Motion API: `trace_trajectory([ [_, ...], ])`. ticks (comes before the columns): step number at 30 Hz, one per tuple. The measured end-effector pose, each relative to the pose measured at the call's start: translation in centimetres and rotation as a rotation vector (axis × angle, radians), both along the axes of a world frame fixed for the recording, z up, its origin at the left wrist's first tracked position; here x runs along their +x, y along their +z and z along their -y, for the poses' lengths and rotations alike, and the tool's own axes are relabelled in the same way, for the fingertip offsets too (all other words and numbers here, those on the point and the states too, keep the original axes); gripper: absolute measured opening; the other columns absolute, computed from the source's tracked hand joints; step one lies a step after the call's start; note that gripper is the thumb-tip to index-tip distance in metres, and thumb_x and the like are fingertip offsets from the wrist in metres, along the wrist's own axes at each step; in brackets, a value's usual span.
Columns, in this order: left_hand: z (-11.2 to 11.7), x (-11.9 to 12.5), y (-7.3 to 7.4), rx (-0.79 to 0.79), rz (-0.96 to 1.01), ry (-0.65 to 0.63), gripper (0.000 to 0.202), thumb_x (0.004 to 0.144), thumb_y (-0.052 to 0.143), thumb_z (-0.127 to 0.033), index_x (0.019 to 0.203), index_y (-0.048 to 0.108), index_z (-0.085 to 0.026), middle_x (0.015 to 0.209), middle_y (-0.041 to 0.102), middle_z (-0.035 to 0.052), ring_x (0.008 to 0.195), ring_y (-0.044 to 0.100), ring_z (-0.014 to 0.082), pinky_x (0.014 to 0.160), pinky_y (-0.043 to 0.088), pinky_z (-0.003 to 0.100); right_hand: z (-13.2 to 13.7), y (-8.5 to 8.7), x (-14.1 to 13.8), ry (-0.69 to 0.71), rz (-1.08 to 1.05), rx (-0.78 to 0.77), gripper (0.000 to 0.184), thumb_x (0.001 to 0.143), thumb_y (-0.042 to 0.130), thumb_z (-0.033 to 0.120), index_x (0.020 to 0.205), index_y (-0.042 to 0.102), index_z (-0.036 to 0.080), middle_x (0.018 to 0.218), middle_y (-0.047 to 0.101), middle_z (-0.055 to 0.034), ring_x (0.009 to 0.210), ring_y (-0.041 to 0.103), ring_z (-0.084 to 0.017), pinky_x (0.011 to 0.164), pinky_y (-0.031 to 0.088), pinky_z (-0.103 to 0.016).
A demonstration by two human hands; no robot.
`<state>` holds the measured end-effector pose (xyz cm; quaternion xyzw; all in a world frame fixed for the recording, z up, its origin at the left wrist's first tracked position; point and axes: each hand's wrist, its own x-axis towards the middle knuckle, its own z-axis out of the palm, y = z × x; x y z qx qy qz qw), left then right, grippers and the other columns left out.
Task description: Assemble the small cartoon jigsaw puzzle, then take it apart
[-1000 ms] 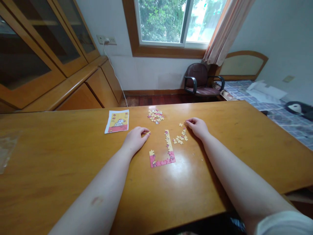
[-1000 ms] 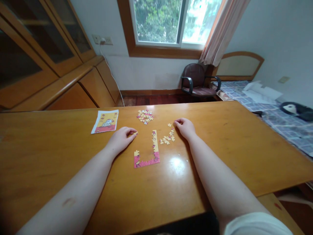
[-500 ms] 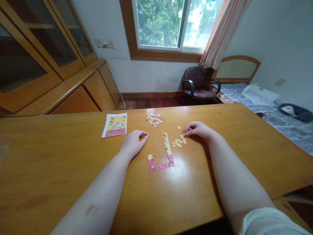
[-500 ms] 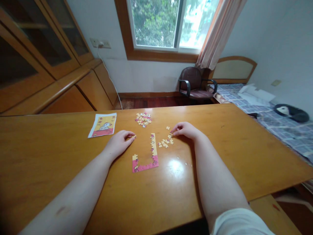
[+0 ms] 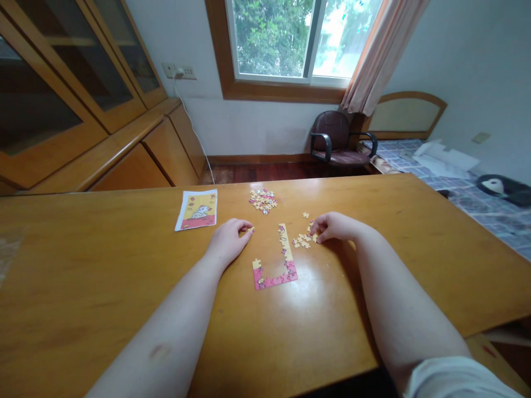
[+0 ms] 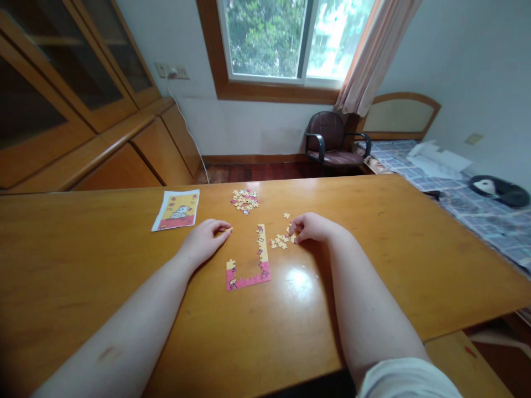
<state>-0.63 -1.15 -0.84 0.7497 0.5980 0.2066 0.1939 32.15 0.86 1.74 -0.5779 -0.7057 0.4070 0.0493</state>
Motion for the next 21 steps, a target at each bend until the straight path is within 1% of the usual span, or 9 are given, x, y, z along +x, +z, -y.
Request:
trace_trajectory([
  [4, -0.1, -0.1, -0.2, 0.009, -0.002, -0.001, 0.025, 0.081, 0.053, -0.038, 0.094, 0.068, -0.023, 0.096, 0.067, 0.0044, 0.091, 0.062, 0.0204, 0.08, 0.047, 0.033, 0.0, 0.0, -0.4, 0.026, 0.011, -0.022, 0.021, 0.052, 0.075, 0.027, 0.069, 0.065, 0.021, 0.052, 0.052, 0.0069, 0.049, 0.044, -0.01, 0.049, 0.03, -0.022],
  [7, -0.1, -0.1, -0.3, 0.011, -0.001, 0.0, 0.026, 0.081, 0.052, -0.038, 0.094, 0.068, -0.023, 0.096, 0.067, 0.0044, 0.09, 0.062, 0.0204, 0.08, 0.047, 0.033, 0.1, 0.0, -0.5, 0.046, 0.026, -0.013, 0.018, 0.053, 0.075, 0.028, 0.063, 0.061, 0.02, 0.054, 0.056, 0.0059, 0.051, 0.047, -0.011, 0.05, 0.031, -0.023],
  [12, -0.2, 0.0, -0.3, 0.005, 0.003, 0.001, 0.025, 0.081, 0.053, -0.038, 0.094, 0.068, -0.023, 0.096, 0.067, 0.004, 0.09, 0.062, 0.02, 0.08, 0.047, 0.032, 0.4, 0.1, -0.7, 0.061, -0.002, 0.013, 0.017, 0.056, 0.075, 0.028, 0.059, 0.06, 0.019, 0.06, 0.062, 0.0033, 0.059, 0.053, -0.012, 0.055, 0.036, -0.023],
  [14, -0.2, 0.0, -0.3, 0.005, 0.007, -0.002, 0.024, 0.081, 0.053, -0.037, 0.094, 0.068, -0.023, 0.096, 0.067, 0.0038, 0.09, 0.062, 0.0198, 0.08, 0.047, 0.032, 0.5, 0.0, -0.9, 0.014, -0.047, 0.065, 0.016, 0.06, 0.073, 0.029, 0.062, 0.061, 0.019, 0.062, 0.063, 0.0024, 0.061, 0.054, -0.013, 0.057, 0.037, -0.023],
  [17, -0.2, -0.1, -0.4, 0.008, 0.011, -0.006, 0.025, 0.081, 0.053, -0.038, 0.094, 0.068, -0.022, 0.096, 0.067, 0.0042, 0.09, 0.062, 0.0198, 0.08, 0.047, 0.032, 0.8, 0.2, -2.0, -0.096, -0.08, 0.228, 0.013, 0.066, 0.069, 0.029, 0.068, 0.063, 0.018, 0.062, 0.063, 0.0017, 0.058, 0.052, -0.012, 0.054, 0.035, -0.023],
  [19, -0.3, -0.1, -0.5, 0.012, 0.016, -0.006, 0.026, 0.081, 0.053, -0.038, 0.095, 0.067, -0.022, 0.096, 0.067, 0.0046, 0.09, 0.061, 0.02, 0.08, 0.047, 0.032, 1.0, 0.6, -3.6, -0.136, -0.094, 0.323, 0.011, 0.07, 0.067, 0.028, 0.072, 0.065, 0.018, 0.063, 0.063, 0.0015, 0.056, 0.051, -0.011, 0.053, 0.034, -0.022],
  [21, -0.4, -0.1, -0.6, 0.019, 0.026, -0.003, 0.025, 0.082, 0.051, -0.038, 0.095, 0.067, -0.022, 0.095, 0.067, 0.0051, 0.09, 0.061, 0.0201, 0.08, 0.047, 0.033, 1.1, 1.1, -5.7, -0.138, -0.14, 0.353, 0.012, 0.072, 0.066, 0.029, 0.079, 0.068, 0.019, 0.067, 0.064, 0.0016, 0.055, 0.051, -0.01, 0.054, 0.035, -0.022],
])
